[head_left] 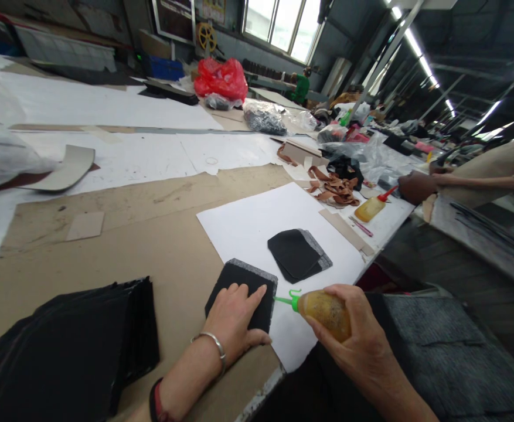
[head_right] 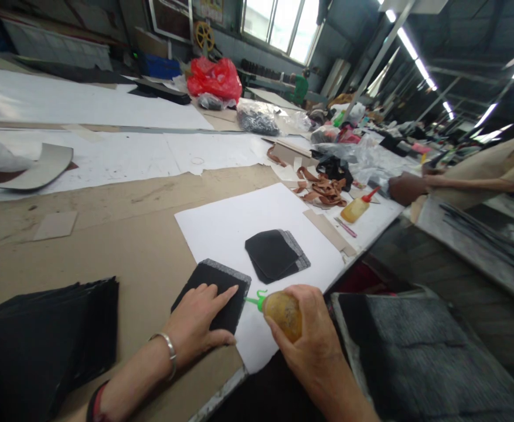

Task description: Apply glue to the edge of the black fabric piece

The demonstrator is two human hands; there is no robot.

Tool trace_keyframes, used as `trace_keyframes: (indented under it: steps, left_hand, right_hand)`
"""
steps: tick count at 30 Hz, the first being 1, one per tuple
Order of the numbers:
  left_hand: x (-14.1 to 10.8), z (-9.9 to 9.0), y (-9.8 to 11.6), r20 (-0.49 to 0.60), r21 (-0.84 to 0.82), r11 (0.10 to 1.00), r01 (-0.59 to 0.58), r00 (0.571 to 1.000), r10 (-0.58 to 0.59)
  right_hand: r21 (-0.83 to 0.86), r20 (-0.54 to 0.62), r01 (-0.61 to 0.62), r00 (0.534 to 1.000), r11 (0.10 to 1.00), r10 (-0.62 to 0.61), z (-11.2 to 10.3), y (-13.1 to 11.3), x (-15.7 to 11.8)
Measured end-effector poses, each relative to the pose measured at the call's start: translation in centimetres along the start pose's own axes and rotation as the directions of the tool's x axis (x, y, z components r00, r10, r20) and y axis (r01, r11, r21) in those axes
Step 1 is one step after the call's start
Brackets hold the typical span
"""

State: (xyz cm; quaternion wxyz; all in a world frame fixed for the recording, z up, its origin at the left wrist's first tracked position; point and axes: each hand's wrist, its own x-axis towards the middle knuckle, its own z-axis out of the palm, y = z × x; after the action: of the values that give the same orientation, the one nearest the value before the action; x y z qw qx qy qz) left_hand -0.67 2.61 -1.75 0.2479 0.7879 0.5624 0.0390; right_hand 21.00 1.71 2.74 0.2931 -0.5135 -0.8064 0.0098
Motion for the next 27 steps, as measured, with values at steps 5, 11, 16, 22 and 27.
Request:
trace_keyframes:
  steps: [5,11,16,22,27]
  left_hand:
    - [0.1,0.1,-0.1,0.014,-0.010,1.000,0.003,1.000,-0.002]
    - [0.2,0.0,-0.1,0.017,-0.015,1.000,0.001,1.000,-0.001]
    - [0.0,0.0,0.0,0.026,-0.015,1.000,0.004,1.000,-0.003]
    - [0.0,-0.2,-0.2,0.062,-0.029,1.000,-0.006,0.998,0.008]
    - [-0.1,-0.6,-0.5,0.101,-0.055,0.998,-0.019,0.995,0.025]
  right_hand:
    - [0.016,0.020,0.027,0.999,1.000,-0.027,0.1,-0.3,-0.1]
    - [0.029,0.041,0.054,0.998,0.998,-0.056,-0.6,-1.2,-0.6]
    - [0.020,0.046,0.049,0.998,0.999,-0.050,-0.8,-1.5,-1.2]
    - [0.028,0.056,0.045,0.997,0.999,-0.047,-0.9,-1.9,-1.5]
    - [0.032,0.061,0.063,0.996,0.998,-0.065,-1.2,-2.3,-1.6]
